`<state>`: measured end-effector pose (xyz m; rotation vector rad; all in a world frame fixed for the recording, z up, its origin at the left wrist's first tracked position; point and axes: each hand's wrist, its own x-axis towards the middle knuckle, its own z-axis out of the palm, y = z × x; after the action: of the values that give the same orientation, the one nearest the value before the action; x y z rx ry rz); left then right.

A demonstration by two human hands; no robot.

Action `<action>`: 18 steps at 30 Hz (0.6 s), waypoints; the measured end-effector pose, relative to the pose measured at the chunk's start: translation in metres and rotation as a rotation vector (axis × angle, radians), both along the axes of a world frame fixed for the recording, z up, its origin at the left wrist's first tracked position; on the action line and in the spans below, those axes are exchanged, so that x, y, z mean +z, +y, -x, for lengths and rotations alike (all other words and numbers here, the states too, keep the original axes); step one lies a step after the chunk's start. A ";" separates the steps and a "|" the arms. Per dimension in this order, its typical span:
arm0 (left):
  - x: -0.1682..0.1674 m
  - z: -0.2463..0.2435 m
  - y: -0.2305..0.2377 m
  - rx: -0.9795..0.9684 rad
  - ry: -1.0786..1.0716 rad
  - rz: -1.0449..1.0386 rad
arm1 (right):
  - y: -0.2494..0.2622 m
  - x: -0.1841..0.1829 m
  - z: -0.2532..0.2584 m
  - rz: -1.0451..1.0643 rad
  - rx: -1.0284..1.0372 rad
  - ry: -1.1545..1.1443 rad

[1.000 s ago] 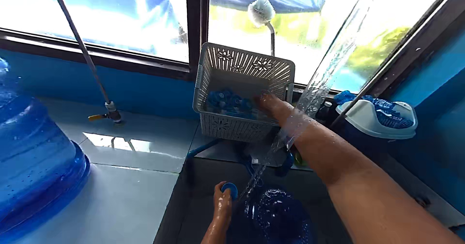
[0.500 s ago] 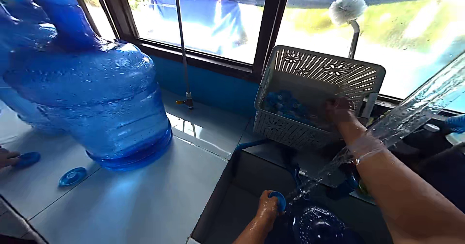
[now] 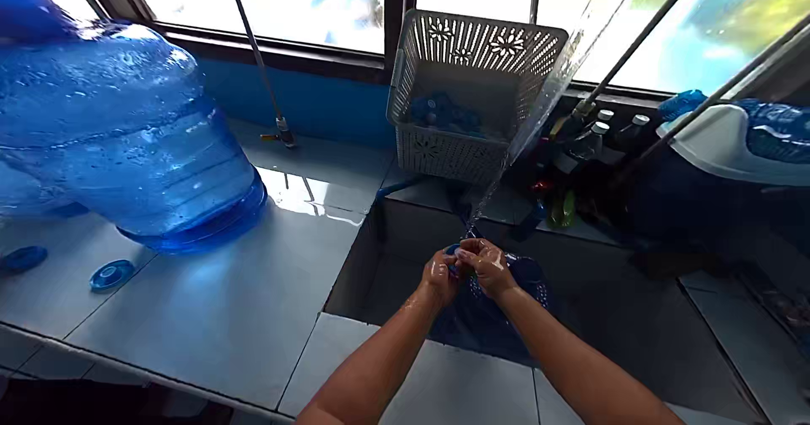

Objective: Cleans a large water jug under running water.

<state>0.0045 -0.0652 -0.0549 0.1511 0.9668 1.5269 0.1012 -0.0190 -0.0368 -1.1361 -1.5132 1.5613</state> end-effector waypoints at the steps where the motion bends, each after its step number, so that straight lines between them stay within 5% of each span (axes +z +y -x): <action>1: 0.000 0.000 -0.009 0.016 -0.049 0.007 | -0.004 0.002 -0.004 0.057 0.001 0.035; 4: 0.006 0.000 -0.029 0.016 -0.025 0.035 | -0.017 0.007 -0.020 0.014 0.039 0.059; 9: 0.022 -0.007 -0.050 -0.093 0.220 0.049 | -0.038 -0.018 -0.032 -0.903 0.146 -0.272; 11: 0.021 -0.008 -0.054 -0.116 0.321 0.033 | -0.045 -0.024 -0.033 -1.074 0.123 -0.351; 13: 0.020 -0.008 -0.058 -0.125 0.377 0.003 | -0.052 -0.020 -0.034 -0.976 0.127 -0.341; 18: 0.024 -0.004 -0.065 -0.192 0.335 -0.048 | -0.065 -0.008 -0.031 -0.147 0.039 0.134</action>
<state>0.0086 -0.1305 -0.0312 0.5333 1.1428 1.3714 0.1326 -0.0837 -0.0453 -0.9066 -1.5408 1.4939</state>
